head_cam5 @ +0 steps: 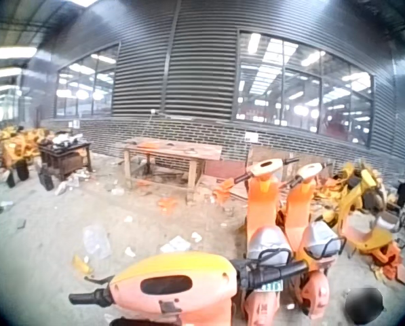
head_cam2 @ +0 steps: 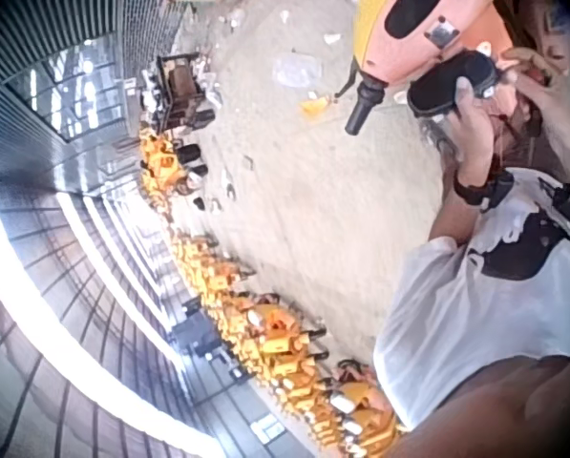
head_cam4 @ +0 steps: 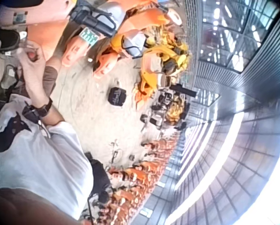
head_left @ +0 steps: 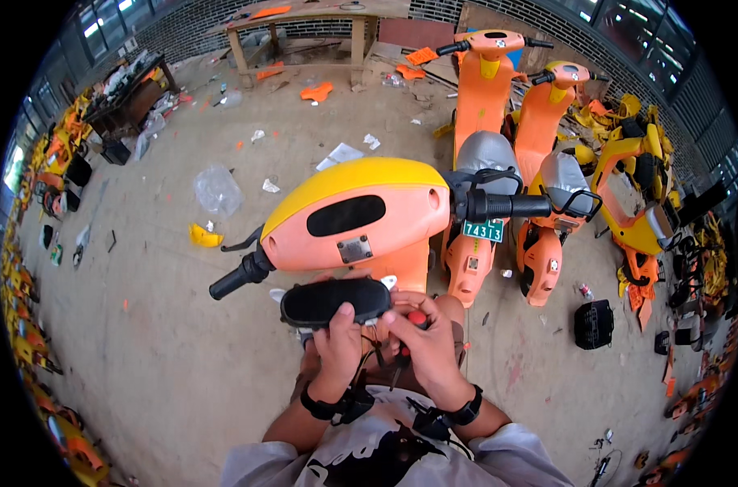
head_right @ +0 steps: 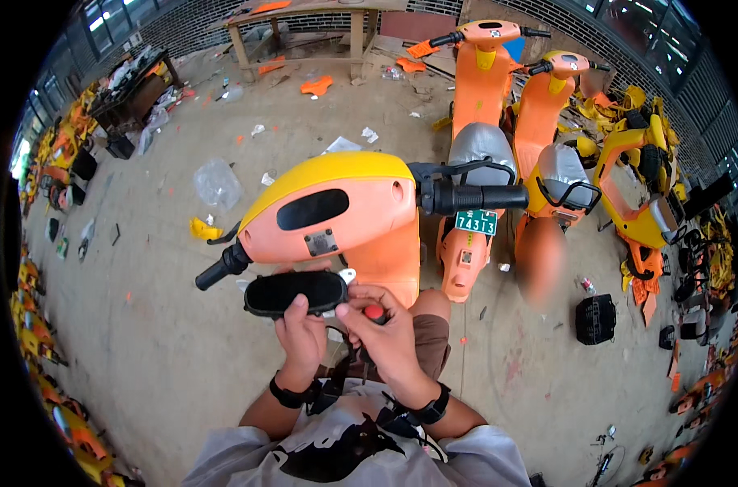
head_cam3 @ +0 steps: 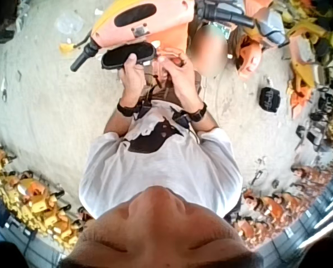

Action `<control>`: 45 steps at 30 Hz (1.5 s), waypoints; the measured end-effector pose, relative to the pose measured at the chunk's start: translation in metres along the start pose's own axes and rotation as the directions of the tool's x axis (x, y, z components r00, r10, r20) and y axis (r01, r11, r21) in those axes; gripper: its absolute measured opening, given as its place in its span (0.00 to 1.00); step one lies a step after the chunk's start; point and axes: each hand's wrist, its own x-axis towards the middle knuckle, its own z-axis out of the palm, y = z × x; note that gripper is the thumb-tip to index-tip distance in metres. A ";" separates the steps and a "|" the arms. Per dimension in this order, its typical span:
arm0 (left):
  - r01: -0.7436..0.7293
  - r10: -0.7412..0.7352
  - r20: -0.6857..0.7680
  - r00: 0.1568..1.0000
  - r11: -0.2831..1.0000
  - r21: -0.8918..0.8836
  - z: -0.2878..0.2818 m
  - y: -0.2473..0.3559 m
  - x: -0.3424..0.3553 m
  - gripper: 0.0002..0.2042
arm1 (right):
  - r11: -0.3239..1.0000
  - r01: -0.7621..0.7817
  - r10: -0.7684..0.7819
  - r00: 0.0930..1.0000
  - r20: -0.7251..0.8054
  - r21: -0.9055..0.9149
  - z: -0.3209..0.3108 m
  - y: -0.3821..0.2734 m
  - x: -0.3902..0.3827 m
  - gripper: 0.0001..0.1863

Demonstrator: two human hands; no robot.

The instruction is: The person holds a black dashboard component over an orange scooter and uses a screwdriver to remove screws from its casing. They then handle the component by hand, turning it over to check internal parts.

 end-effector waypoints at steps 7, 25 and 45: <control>0.126 -0.126 0.002 0.992 0.990 -0.062 0.004 0.014 0.005 0.27 | 0.974 0.228 -0.228 0.974 0.007 0.009 -0.041 -0.029 0.005 0.22; 0.090 -0.094 0.066 0.993 0.994 0.067 -0.023 0.012 -0.007 0.30 | 0.483 0.862 -0.869 0.494 0.036 -0.152 -0.020 -0.080 -0.020 0.32; 0.263 -0.247 0.299 0.922 0.965 -0.012 -0.028 0.022 -0.022 0.28 | 0.498 0.855 -0.867 0.487 -0.107 -0.142 -0.020 -0.059 -0.011 0.31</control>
